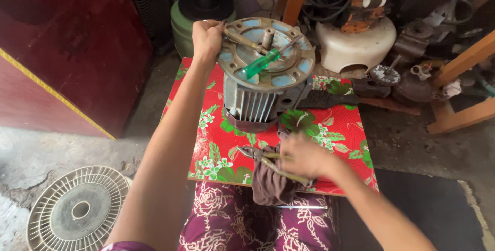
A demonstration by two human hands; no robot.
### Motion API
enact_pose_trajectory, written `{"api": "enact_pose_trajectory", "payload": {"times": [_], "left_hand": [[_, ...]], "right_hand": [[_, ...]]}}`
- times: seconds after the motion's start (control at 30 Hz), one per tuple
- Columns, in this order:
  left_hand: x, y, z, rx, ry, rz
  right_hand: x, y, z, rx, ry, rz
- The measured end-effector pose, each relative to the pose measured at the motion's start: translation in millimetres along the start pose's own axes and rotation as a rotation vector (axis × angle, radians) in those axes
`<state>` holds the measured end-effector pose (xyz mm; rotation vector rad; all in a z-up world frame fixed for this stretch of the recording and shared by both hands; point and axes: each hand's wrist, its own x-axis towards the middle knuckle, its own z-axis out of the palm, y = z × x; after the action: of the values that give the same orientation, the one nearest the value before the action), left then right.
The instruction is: The person uses a screwdriver and pliers to disassemble and inspect the components of an electric motor sitting on a small table, handling a cloth and various small wires.
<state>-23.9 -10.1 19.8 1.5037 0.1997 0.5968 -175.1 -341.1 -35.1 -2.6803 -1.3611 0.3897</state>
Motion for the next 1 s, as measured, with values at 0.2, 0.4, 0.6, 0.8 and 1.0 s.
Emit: {"api": "enact_pose_trajectory", "payload": {"times": [0.2, 0.4, 0.6, 0.8, 1.0], "left_hand": [[-55, 8, 15, 0.162, 0.375, -0.024], [-82, 8, 41, 0.243, 0.521, 0.095], [-85, 19, 39, 0.016, 0.416, -0.031], [-43, -29, 29, 0.12, 0.389, 0.074], [16, -45, 9, -0.088, -0.109, -0.025]], "right_hand": [[59, 46, -178, 0.12, 1.027, -0.029], [167, 110, -163, 0.207, 0.726, -0.164], [174, 129, -152, 0.35, 0.695, 0.037], [161, 112, -150, 0.341, 0.733, 0.202], [140, 84, -128, 0.169, 0.962, 0.453]]}}
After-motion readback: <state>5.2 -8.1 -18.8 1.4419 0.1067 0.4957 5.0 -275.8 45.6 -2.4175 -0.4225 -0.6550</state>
